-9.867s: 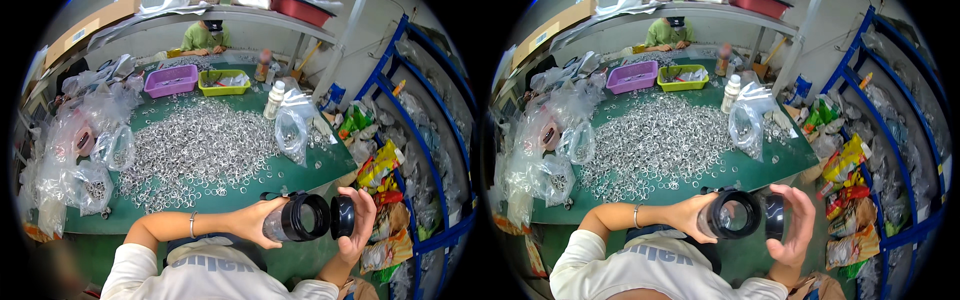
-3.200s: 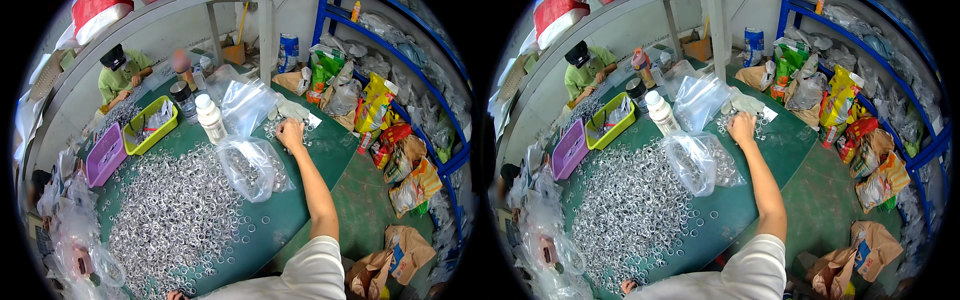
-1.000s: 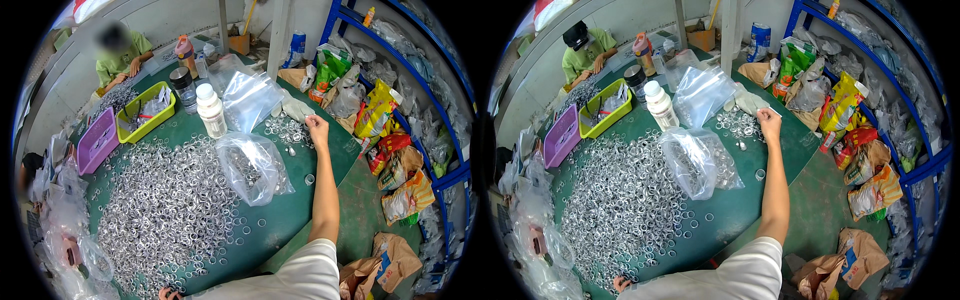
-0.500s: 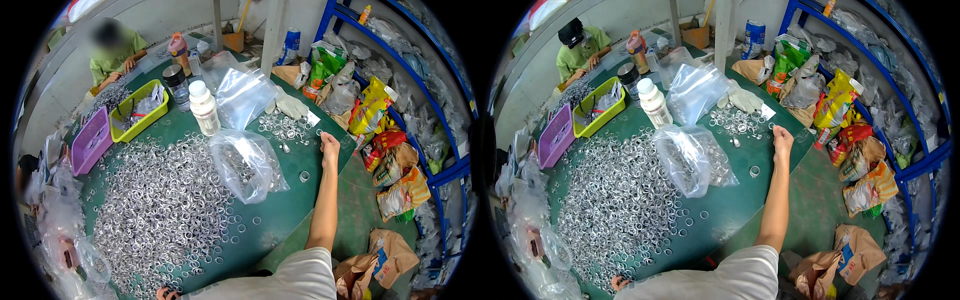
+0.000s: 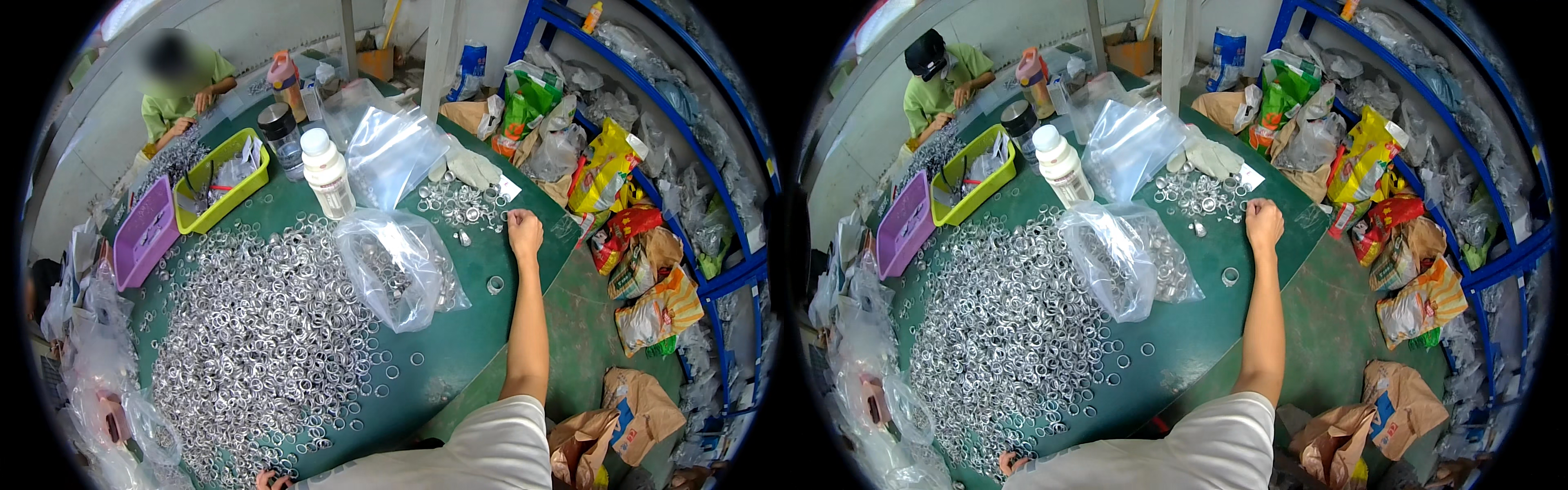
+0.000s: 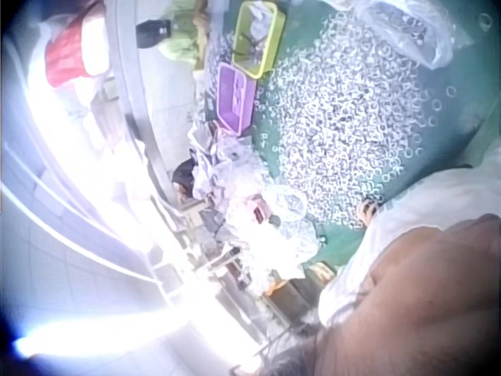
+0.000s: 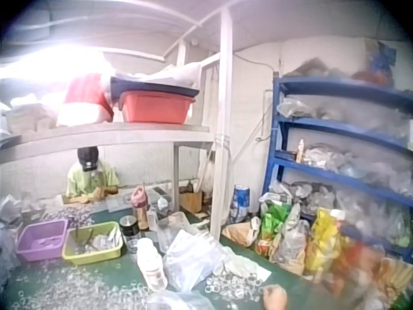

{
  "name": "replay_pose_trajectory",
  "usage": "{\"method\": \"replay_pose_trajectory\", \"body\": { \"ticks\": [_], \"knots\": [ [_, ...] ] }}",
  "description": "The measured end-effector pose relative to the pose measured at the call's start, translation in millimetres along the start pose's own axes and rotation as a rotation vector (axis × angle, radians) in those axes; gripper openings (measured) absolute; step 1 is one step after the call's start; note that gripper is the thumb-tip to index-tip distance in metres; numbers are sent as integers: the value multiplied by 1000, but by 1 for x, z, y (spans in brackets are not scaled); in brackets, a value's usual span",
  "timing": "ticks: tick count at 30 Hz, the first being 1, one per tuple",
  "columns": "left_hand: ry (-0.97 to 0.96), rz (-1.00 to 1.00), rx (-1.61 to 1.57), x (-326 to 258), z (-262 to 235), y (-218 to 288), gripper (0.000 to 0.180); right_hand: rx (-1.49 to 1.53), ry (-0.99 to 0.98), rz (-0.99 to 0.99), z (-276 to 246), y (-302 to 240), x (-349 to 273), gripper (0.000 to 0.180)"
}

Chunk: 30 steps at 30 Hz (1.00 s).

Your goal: The person sorts through a pile of small metal rings by hand on a workbench, picking them up individually and placing them into plastic bags and onto separate sections of the table.

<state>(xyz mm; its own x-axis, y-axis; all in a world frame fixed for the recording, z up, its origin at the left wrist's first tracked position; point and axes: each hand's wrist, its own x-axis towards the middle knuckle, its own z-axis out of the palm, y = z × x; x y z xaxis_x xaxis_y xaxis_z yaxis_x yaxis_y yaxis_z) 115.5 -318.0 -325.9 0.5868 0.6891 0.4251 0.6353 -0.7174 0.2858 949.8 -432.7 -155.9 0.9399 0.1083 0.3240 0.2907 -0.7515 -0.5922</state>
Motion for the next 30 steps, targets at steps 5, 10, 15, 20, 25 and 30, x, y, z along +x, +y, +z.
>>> {"method": "replay_pose_trajectory", "body": {
  "ticks": [5,10,15,20,25,30],
  "knots": [
    [-5,5,2,4,0,-2,18,13,0,-14,-1,-3,-2,13],
    [-2,15,0,8,-5,11,17,153,48,-42,0,8,1,14],
    [5,16,7,17,-3,26,17,175,-2,-249,-6,-5,-7,19],
    [16,26,0,26,-1,28,17,123,-132,-496,4,-9,-8,21],
    [23,24,12,22,-3,32,16,113,-112,-521,0,-12,-9,21],
    [26,28,4,27,-8,40,16,157,-243,-653,-6,-29,-19,27]
  ]
}}
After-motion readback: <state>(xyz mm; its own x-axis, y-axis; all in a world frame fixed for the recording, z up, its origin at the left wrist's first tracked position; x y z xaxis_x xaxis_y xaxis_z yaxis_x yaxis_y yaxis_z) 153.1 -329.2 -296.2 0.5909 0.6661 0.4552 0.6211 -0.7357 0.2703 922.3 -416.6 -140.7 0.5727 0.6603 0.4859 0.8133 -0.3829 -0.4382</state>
